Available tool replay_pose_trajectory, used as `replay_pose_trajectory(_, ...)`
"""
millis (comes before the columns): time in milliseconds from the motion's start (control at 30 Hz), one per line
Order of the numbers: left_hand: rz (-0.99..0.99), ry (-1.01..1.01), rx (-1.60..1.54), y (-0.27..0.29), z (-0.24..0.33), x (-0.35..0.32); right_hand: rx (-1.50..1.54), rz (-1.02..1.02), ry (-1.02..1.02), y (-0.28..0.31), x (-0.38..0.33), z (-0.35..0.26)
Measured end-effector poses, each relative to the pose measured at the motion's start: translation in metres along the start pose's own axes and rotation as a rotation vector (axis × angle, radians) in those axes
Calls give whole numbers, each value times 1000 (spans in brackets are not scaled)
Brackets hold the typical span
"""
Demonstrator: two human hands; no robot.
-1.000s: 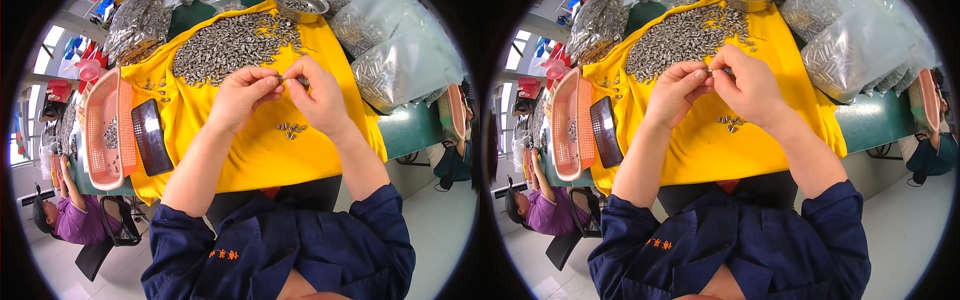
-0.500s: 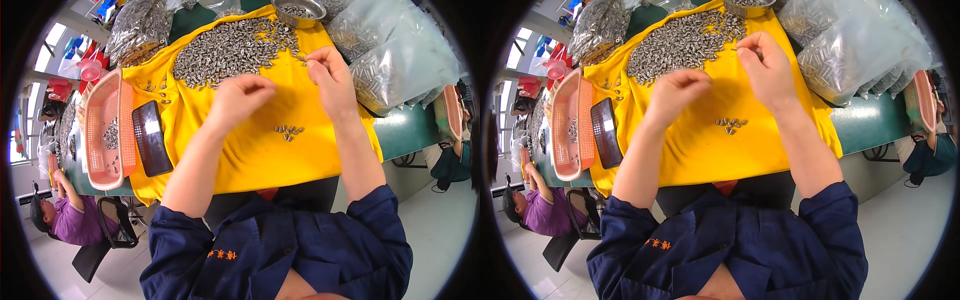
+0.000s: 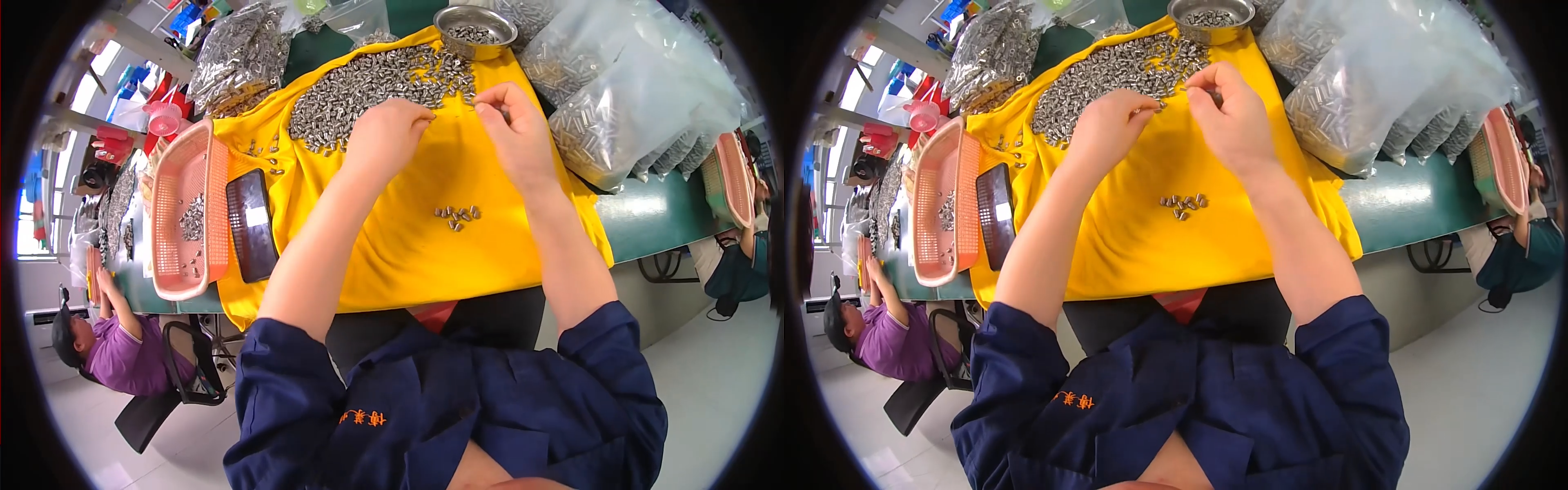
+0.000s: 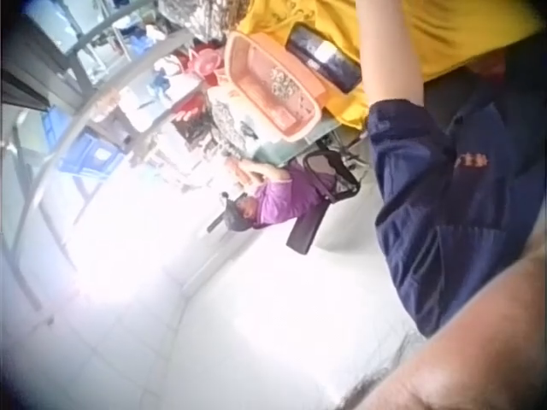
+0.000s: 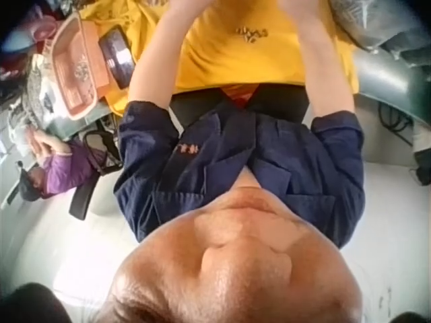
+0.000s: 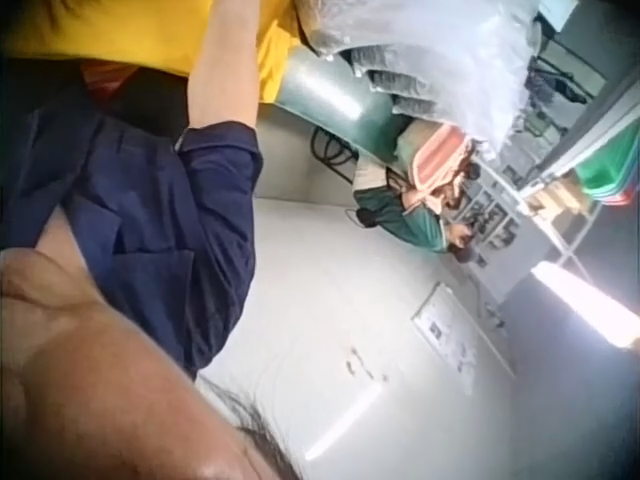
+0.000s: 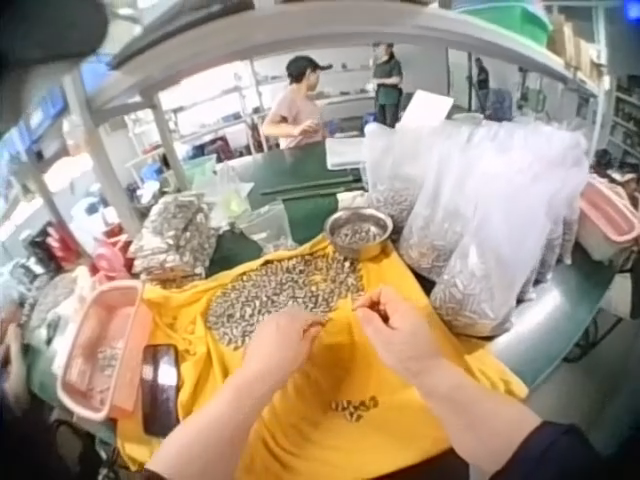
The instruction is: Sorting and inspecting small metal hardware components on a workbench in a manufacturing setting.
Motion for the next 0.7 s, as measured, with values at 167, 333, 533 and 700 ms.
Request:
replay_pose_trajectory(167, -139, -17, 418, -40, -23, 20, -230, 57, 188, -4, -5, -7)
replay_pose_trajectory(333, -319, -41, 481, -43, -13, 17, -109, 18, 60, -3, -10, 0)
replay_pose_trajectory(533, -224, -134, 389, -38, -5, 13, -109, 48, 124, -5, -11, -7)
replay_pose_trajectory(700, -137, 142, -245, -5, -6, 0, -71, -19, 56, -10, -12, -3)
Point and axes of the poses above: each hand's wrist, its own x-axis towards the middle knuckle, its own y-axis out of the back of the hand, z = x × y, the point moved 8 cm from there along x, towards the middle knuckle, and after that the axes turned 3 degrees about y, right-handed, at the moved point
